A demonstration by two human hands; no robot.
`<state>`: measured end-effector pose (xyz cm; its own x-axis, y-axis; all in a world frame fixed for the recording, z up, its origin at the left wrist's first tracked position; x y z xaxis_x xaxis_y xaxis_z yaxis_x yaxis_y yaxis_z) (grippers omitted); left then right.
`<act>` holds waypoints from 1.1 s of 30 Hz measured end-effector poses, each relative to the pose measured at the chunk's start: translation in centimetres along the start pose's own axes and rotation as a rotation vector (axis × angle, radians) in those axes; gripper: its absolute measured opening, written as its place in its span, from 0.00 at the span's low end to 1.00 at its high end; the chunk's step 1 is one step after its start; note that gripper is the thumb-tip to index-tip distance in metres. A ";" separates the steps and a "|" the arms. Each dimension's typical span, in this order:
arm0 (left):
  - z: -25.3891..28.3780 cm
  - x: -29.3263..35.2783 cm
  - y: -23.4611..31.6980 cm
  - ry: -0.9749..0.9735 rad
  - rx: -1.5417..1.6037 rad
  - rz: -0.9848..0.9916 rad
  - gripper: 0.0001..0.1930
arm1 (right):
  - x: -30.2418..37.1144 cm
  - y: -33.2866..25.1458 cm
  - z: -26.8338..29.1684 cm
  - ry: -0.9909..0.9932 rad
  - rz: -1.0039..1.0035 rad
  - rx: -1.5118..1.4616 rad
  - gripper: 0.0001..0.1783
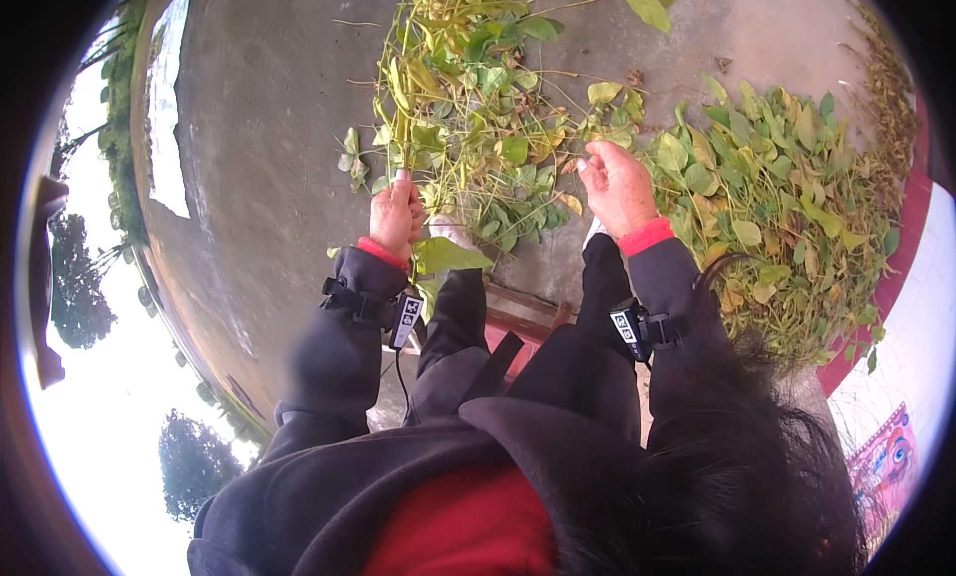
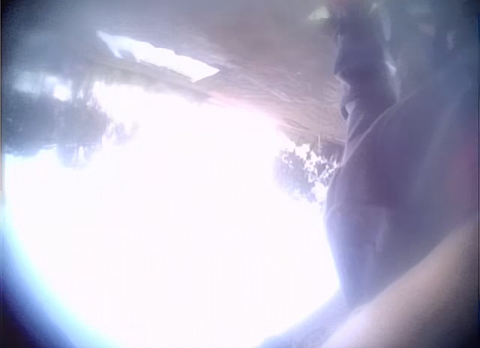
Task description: The person harvests broad beans by hand from a pile of plants on a concrete patio. They pull the pods from the stems and place them on a white tarp. The person repeats this process for several plants.
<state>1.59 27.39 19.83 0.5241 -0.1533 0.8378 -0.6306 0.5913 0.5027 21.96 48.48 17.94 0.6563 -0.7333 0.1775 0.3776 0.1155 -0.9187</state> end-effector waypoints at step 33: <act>11.3 -26.6 -20.4 -0.410 0.595 0.251 0.12 | 2.5 16.0 -26.4 -0.684 0.067 0.526 0.24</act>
<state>-5.98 10.45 -10.25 0.1431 -0.4206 0.8959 -0.9657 0.1388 0.2194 12.40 30.78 -5.62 0.8732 -0.1695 0.4569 0.4663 0.5630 -0.6824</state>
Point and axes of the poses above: each hand's wrist, its own x-axis away from the middle knuckle, its own z-axis out of the back of the hand, y = z × x, the point moved 7 cm from there along -x, towards the middle knuckle, and after that the axes turned 5 degrees about z, right-handed, at the moved point
